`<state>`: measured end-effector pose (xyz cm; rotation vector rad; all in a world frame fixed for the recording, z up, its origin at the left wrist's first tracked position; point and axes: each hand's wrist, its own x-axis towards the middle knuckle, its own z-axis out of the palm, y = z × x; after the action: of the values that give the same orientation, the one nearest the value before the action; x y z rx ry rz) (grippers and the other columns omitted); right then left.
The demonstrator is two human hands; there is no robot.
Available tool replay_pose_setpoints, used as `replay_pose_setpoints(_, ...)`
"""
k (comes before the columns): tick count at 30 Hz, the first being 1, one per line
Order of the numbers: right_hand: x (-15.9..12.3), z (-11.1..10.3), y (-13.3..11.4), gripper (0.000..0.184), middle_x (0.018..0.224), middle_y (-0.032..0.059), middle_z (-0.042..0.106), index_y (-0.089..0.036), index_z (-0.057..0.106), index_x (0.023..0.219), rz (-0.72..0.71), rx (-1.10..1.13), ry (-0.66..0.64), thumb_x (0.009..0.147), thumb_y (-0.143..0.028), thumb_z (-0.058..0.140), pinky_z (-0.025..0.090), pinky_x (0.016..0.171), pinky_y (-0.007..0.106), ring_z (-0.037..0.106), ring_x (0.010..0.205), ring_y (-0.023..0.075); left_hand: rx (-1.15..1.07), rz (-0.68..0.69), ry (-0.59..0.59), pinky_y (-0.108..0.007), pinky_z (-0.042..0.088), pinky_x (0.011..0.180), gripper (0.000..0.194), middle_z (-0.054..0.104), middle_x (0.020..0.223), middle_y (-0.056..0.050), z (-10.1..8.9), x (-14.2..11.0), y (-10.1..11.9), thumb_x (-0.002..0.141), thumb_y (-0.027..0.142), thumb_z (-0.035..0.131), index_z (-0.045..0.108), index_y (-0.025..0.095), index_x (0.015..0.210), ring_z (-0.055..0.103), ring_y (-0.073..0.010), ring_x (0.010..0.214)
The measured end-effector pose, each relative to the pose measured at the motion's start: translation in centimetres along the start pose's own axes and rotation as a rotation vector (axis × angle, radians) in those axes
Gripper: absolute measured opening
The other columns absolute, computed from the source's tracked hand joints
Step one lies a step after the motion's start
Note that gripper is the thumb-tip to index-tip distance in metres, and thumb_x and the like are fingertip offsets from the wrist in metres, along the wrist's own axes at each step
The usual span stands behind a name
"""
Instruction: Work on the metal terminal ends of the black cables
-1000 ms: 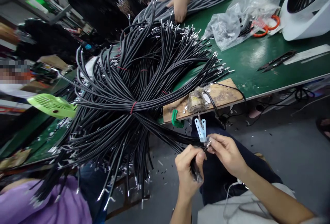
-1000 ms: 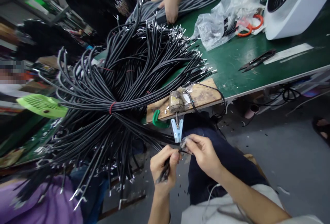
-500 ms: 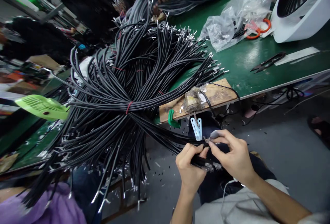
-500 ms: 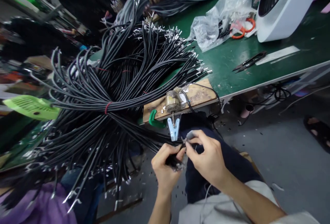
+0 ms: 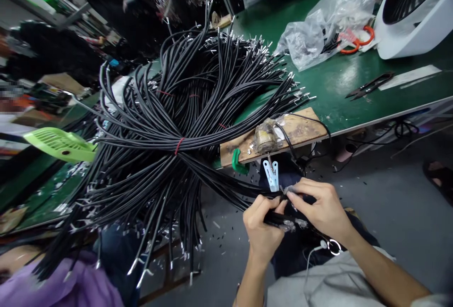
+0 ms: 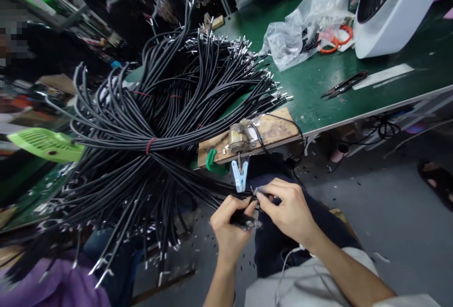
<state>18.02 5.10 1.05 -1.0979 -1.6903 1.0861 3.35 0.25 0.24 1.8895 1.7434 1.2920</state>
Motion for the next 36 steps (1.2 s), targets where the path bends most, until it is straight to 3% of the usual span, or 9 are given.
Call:
replay_pose_setpoints(6,0.2,1.0,0.3,0.013,0.062,0.0027,0.062,-0.013,0.067,0.066,-0.039,0.016,0.138,0.077,-0.01,0.06,0.043,0.057,0.026,0.056,0.058,0.014,0.002,-0.017,-0.013,-0.02,0.041,0.056,0.013,0.058,0.065,0.001,-0.1,0.2,0.2,0.078,0.009,0.067,0.059,0.016,0.072,0.056,-0.0104,0.058)
replay_pose_setpoints(12,0.2,0.1,0.4,0.014,0.068,0.003,0.068,-0.014,0.073,0.075,-0.013,0.045,-0.015,0.082,-0.013,0.061,0.046,0.062,0.023,0.061,0.062,0.013,-0.002,-0.029,-0.01,-0.019,0.04,0.056,0.014,0.057,0.065,0.002,-0.2,0.0,0.2,0.078,0.008,0.067,0.058,0.016,0.071,0.055,-0.0096,0.058)
replay_pose_setpoints(15,0.3,-0.3,0.2,0.014,0.069,0.003,0.069,-0.015,0.074,0.077,0.001,0.023,-0.029,0.082,-0.014,0.061,0.045,0.061,0.022,0.062,0.063,0.0128,0.004,-0.023,-0.02,-0.019,0.04,0.056,0.015,0.056,0.065,0.002,0.0,-0.1,0.0,0.078,0.008,0.067,0.057,0.016,0.07,0.054,-0.0095,0.057)
replay_pose_setpoints(21,0.4,1.0,0.2,0.012,0.057,0.0013,0.06,-0.014,0.07,0.063,0.098,0.025,0.123,0.073,-0.014,0.062,0.039,0.053,0.025,0.052,0.053,0.0122,0.037,-0.012,-0.002,-0.02,0.038,0.054,0.017,0.053,0.062,0.002,0.4,0.2,0.2,0.08,0.009,0.065,0.056,0.016,0.067,0.051,-0.0091,0.055)
replay_pose_setpoints(24,0.6,2.0,0.9,0.007,0.057,0.0012,0.061,-0.014,0.07,0.061,0.293,0.34,0.17,0.066,-0.019,0.067,0.039,0.051,0.024,0.051,0.052,0.0116,0.02,-0.026,0.006,-0.02,0.04,0.057,0.012,0.057,0.064,0.001,0.2,0.3,0.4,0.081,0.01,0.064,0.059,0.016,0.072,0.055,-0.0102,0.058)
replay_pose_setpoints(27,1.0,2.9,1.7,0.011,0.053,0.0005,0.061,-0.014,0.067,0.057,0.519,0.858,0.036,0.06,-0.024,0.071,0.039,0.048,0.022,0.05,0.048,0.0101,0.012,-0.034,-0.034,-0.02,0.041,0.058,0.009,0.06,0.067,0.0,-0.4,0.2,0.5,0.085,0.012,0.059,0.062,0.016,0.077,0.056,-0.0108,0.06)
replay_pose_setpoints(29,1.1,3.3,1.9,0.014,0.051,0.0004,0.059,-0.013,0.065,0.055,0.602,1.046,-0.054,0.057,-0.025,0.073,0.039,0.047,0.021,0.05,0.047,0.0095,-0.001,-0.032,-0.07,-0.02,0.039,0.057,0.012,0.059,0.066,0.0,-0.8,0.2,0.5,0.087,0.013,0.055,0.062,0.016,0.078,0.055,-0.0105,0.058)
replay_pose_setpoints(32,1.1,3.4,1.6,0.018,0.055,-0.0001,0.058,-0.013,0.064,0.057,0.599,1.129,-0.029,0.061,-0.028,0.073,0.042,0.051,0.021,0.051,0.051,0.0091,-0.023,-0.055,-0.116,-0.021,0.035,0.052,0.021,0.054,0.06,0.001,-1.4,0.5,0.8,0.09,0.015,0.051,0.059,0.016,0.071,0.051,-0.0095,0.052)
replay_pose_setpoints(36,0.8,2.8,1.4,0.024,0.073,0.0016,0.061,-0.015,0.068,0.083,0.402,1.11,-0.111,0.071,-0.035,0.072,0.047,0.063,0.022,0.056,0.066,0.0114,-0.031,-0.094,-0.149,-0.021,0.031,0.049,0.032,0.048,0.053,0.003,-1.9,1.1,1.4,0.091,0.016,0.049,0.05,0.016,0.058,0.046,-0.0078,0.047)
